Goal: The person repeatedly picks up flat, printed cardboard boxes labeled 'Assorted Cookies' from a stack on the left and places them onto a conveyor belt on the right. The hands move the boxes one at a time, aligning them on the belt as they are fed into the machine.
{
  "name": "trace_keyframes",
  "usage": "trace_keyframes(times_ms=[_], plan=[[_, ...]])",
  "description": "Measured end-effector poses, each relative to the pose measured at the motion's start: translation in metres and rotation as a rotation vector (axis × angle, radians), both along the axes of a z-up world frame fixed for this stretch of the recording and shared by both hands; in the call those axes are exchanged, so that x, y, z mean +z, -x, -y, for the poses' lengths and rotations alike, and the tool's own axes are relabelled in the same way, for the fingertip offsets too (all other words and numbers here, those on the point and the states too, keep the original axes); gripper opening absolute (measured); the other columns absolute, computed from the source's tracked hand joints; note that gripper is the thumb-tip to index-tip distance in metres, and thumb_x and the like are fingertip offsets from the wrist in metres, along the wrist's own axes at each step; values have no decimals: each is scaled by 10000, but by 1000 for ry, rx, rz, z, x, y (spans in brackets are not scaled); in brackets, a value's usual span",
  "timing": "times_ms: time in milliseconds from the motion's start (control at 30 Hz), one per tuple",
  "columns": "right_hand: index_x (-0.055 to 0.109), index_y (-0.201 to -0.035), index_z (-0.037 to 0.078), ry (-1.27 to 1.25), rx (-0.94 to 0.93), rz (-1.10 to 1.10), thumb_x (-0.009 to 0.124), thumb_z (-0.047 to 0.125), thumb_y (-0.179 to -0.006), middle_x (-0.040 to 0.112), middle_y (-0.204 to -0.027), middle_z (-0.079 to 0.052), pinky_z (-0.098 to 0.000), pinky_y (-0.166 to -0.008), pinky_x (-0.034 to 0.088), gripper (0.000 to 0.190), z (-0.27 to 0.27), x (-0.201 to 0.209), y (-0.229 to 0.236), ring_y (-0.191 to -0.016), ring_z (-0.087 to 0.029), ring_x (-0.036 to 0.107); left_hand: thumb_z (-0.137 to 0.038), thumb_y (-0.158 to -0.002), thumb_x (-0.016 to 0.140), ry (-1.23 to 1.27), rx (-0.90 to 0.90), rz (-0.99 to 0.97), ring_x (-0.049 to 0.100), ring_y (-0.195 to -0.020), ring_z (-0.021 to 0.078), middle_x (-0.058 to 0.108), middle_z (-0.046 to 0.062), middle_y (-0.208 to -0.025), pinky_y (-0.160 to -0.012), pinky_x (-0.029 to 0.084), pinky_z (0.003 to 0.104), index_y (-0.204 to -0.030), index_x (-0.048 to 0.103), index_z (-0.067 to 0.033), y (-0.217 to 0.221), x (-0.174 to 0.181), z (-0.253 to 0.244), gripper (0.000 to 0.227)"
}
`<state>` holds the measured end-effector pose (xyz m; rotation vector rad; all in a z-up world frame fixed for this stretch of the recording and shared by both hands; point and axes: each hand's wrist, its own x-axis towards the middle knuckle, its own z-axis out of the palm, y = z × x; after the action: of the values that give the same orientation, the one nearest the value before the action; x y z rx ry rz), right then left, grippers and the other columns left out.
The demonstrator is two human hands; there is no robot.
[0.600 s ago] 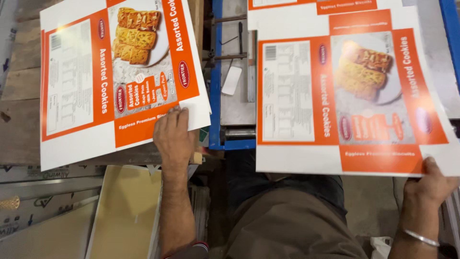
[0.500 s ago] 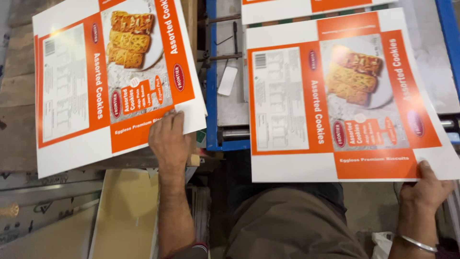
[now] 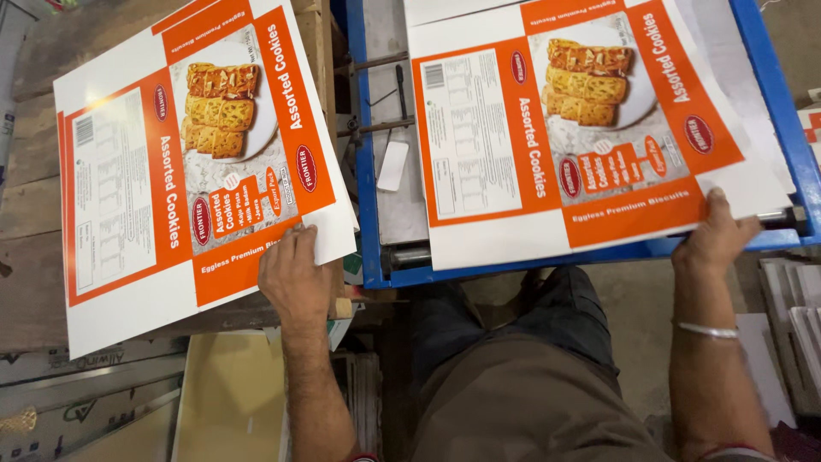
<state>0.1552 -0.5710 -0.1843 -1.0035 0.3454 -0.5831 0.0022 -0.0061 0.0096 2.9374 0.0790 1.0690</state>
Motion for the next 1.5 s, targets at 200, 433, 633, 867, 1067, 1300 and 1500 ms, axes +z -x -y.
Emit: trace_keyframes(times_ms=[200,433,633,867,1067,1300,1500], plan=[[438,-1306,24,-159,118,-217,609,54,-1014,627,-1279,-161,-416,-914,659,339,-16,-25,-33,-1130,-284,718,-76,-812,777,4,-13,3,695,-1009,286,733,94,-1055,-897,533,432,-1076,724,-51,-1,-1,-1,271],[547,-1312,-40,-26,459,-314,514,137,-1103,666,-1204,-205,-418,-901,631,276,-45,-8,9,-1063,-322,725,-128,-780,792,0,-75,-151,671,-1069,333,721,162,-1155,-943,496,460,-1155,710,-15,5,11,-5,400],[495,-1385,-49,-35,656,-344,529,155,-1058,627,-1286,-268,-445,-895,611,388,-92,43,53,-1085,-353,695,-19,-878,659,341,-96,-49,653,-1258,347,702,171,-1321,-1089,505,446,-1256,686,-23,17,33,-44,379],[463,-1465,-18,-93,1218,-62,542,178,-1015,616,-1378,-196,-439,-940,588,497,-196,99,79,-1198,-309,670,-90,-810,647,137,-161,-207,575,-1217,411,632,238,-1262,-1118,406,516,-1282,600,78,-11,-6,85,504],[450,-1494,11,-250,900,-192,570,92,-1021,585,-1371,-151,-438,-952,537,495,-220,103,74,-1171,-286,609,-414,-777,747,144,-494,-390,507,-1342,355,603,179,-1368,-1198,285,623,-1338,599,21,-2,5,168,726],[488,-1474,-22,-66,450,-33,514,-42,-1000,618,-1409,-138,-436,-1117,568,476,-86,66,19,-1297,-288,645,-525,-858,741,20,-87,-308,389,-1473,403,496,230,-1521,-1207,234,603,-1394,572,2,4,5,56,770],[474,-1486,-37,17,158,4,521,-157,-1020,623,-1480,-188,-439,-1149,622,483,19,-8,-12,-1335,-332,685,-342,-879,768,36,20,-248,509,-1361,387,597,242,-1403,-1145,371,553,-1360,621,55,-9,8,-11,641]])
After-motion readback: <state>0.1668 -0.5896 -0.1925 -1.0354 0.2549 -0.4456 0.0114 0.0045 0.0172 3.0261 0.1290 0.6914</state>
